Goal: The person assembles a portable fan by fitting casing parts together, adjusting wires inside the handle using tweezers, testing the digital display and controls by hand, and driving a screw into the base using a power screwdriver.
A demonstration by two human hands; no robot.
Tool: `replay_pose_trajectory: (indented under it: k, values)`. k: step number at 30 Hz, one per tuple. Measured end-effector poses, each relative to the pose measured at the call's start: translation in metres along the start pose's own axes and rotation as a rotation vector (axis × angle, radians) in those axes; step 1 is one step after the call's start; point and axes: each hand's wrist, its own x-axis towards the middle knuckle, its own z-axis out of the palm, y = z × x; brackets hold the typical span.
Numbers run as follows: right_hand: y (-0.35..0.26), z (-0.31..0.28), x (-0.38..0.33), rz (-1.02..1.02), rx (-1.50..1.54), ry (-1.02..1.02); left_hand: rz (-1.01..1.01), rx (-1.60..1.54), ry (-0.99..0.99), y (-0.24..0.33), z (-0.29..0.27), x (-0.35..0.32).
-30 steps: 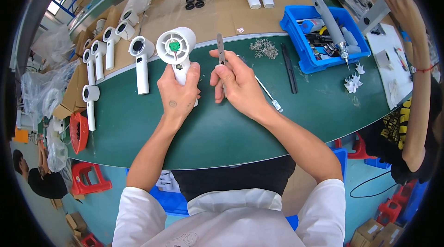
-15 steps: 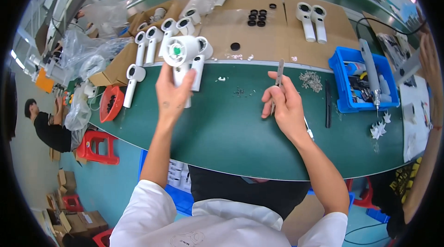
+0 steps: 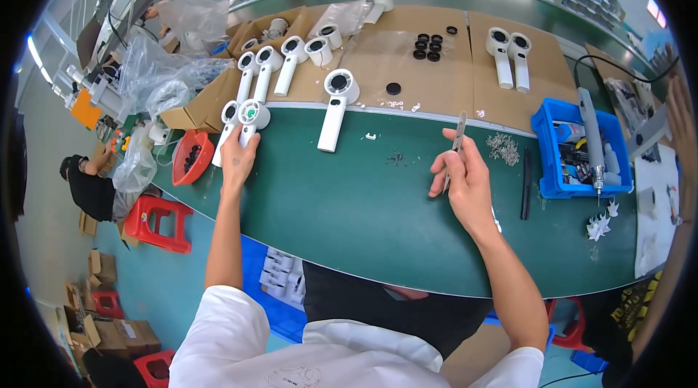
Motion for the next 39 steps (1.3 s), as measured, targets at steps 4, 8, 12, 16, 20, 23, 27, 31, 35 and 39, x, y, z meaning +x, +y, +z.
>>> replay_pose_trajectory:
  k: [4, 8, 12, 16, 20, 23, 27, 31, 35, 39]
  values:
    - [0.001, -0.002, 0.000, 0.003, 0.009, -0.003, -0.009, 0.069, -0.010, 0.002, -0.003, 0.000]
    - [0.003, -0.002, 0.000, 0.000, -0.014, -0.016, 0.139, 0.275, 0.149, -0.001, -0.002, -0.013]
    - [0.003, -0.003, 0.002, -0.016, -0.078, -0.005, 0.205, 0.061, 0.143, 0.042, 0.008, -0.039]
    - [-0.001, -0.004, -0.002, 0.008, -0.061, -0.022, 0.202, -0.210, -0.051, 0.100, 0.041, -0.051]
    - [0.002, -0.006, -0.001, 0.002, -0.031, -0.081, 0.103, -0.213, -0.154, 0.132, 0.072, -0.029]
    - [0.002, -0.003, 0.000, -0.020, -0.016, -0.056, 0.101, -0.085, -0.036, 0.131, 0.085, -0.019]
    - [0.002, -0.010, -0.002, -0.087, -0.045, 0.000, 0.136, -0.065, 0.155, 0.098, 0.053, -0.006]
    - [0.001, -0.006, 0.001, -0.071, -0.016, -0.014, 0.106, 0.178, 0.311, 0.007, -0.006, 0.019]
    - [0.002, -0.004, 0.004, -0.061, -0.045, -0.047, 0.054, 0.308, 0.015, -0.048, -0.030, 0.030]
    - [0.006, -0.007, 0.003, -0.037, -0.062, -0.055, -0.050, 0.412, -0.106, -0.034, -0.033, 0.025]
